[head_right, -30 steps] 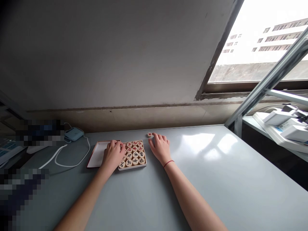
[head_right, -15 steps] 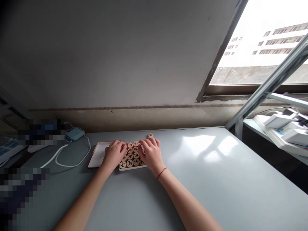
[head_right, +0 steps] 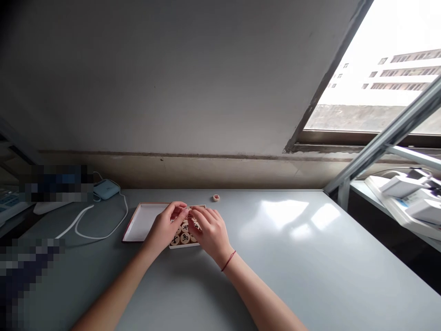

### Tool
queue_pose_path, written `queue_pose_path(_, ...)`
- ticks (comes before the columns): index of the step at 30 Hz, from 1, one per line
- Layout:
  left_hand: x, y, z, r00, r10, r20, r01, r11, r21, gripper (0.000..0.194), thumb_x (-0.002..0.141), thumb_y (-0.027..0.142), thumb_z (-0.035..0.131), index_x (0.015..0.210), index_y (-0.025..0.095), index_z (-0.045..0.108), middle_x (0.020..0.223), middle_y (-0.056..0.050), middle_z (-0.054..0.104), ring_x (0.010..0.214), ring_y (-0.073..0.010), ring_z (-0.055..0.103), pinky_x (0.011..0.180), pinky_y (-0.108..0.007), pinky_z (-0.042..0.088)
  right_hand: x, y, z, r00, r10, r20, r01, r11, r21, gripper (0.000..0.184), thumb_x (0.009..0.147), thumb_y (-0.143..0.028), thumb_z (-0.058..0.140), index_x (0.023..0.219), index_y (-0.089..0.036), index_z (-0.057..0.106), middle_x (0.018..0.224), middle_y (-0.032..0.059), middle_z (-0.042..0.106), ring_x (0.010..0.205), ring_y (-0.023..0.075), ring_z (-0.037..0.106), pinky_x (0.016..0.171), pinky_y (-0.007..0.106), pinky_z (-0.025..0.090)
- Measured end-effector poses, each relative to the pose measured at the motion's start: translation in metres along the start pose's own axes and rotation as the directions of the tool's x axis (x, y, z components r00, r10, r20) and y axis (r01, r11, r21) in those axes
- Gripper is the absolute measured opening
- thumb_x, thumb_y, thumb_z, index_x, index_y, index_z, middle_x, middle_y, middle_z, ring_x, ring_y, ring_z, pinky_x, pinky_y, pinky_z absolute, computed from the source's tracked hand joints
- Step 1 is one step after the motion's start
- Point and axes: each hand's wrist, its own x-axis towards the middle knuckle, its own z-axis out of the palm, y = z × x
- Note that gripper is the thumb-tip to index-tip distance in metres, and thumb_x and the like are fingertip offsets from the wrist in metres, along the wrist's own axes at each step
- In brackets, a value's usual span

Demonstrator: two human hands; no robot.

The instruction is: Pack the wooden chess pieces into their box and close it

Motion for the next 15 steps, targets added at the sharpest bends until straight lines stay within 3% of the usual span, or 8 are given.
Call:
queue_pose_path(3,0.004,-0.010,-0.002,0.995,0.084,-0.049,-0.077,0.986,0.147,0.025,0.091,0.038,0.045,0.105,0.021,0.058,0.087,-0.002,0.067,0.081,-0.0155,0.064,0.073,-0.026,0.050,0.001,0.025,-0.001,0.991,0.130,-0.016,-0.131,0.991,-0.025,0.016,0.086,-0.022,0.051,0.097,-0.021,0.064,0.095,0.0061,0.071,0.086,0.0183,0.064,0.079,0.032,0.048)
queue_pose_path(7,0.008,-0.026,-0.007,0.978,0.187,-0.092,-0.133,0.900,0.414,0.021,0.091,0.029,0.044,0.100,0.021,0.061,0.091,-0.004,0.066,0.090,-0.0179,0.062,0.081,-0.031,0.047,0.005,0.068,-0.001,0.927,0.370,-0.059,-0.375,0.914,-0.154,0.018,0.085,-0.030,0.051,0.087,-0.019,0.064,0.087,0.0076,0.071,0.083,0.0223,0.062,0.076,0.034,0.047)
queue_pose_path(11,0.009,-0.034,-0.009,0.981,0.179,-0.075,-0.104,0.812,0.574,0.020,0.090,0.024,0.046,0.098,0.022,0.064,0.098,-0.005,0.067,0.097,-0.0203,0.061,0.084,-0.032,0.045,0.006,0.093,0.007,0.917,0.399,-0.015,-0.392,0.893,-0.222,0.023,0.086,-0.033,0.047,0.090,-0.020,0.065,0.093,0.0085,0.071,0.089,0.0238,0.060,0.081,0.035,0.044)
queue_pose_path(15,0.008,-0.034,-0.009,0.978,0.193,-0.073,-0.103,0.761,0.640,0.021,0.090,0.025,0.046,0.097,0.023,0.065,0.098,-0.005,0.068,0.096,-0.0211,0.061,0.084,-0.034,0.044,0.002,0.097,0.013,0.900,0.428,0.082,-0.394,0.880,-0.266,0.022,0.082,-0.025,0.047,0.094,-0.021,0.066,0.088,0.0056,0.071,0.084,0.0223,0.060,0.076,0.032,0.044)
